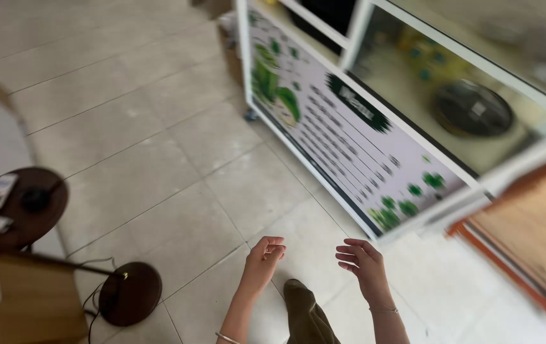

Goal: Moving small white and brown boxes from a shelf and stacking them on the floor near an entrance.

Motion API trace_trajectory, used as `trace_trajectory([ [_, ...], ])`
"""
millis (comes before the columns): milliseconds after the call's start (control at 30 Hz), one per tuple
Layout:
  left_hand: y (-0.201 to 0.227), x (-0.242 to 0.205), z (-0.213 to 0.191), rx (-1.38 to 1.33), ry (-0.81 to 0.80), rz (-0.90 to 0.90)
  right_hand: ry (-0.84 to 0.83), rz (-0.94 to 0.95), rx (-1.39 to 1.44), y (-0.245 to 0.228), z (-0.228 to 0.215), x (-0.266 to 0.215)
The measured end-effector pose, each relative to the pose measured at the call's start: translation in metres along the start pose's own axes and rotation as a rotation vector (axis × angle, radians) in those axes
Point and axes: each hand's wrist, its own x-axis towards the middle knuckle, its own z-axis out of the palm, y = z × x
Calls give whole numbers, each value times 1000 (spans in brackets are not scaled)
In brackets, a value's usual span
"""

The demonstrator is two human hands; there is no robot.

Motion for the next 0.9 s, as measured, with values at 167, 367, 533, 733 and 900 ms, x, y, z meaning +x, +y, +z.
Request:
trace_trajectory([
  [167, 33, 43, -45, -75, 268, -33, -234, -20, -148, -51, 84, 82],
  [367, 59, 99, -78, -223, 469, 12, -421, -29, -327, -109, 178, 158],
  [533, 87, 125, -119, -188, 555, -48, -529, -44, -392, -126, 254, 210],
  [733, 106, 188, -217, -226, 658, -68, -624, -48, -388, -135, 375, 264],
  [900, 146, 264, -330, -193, 664, 7, -644, -89, -405, -143, 500, 319],
])
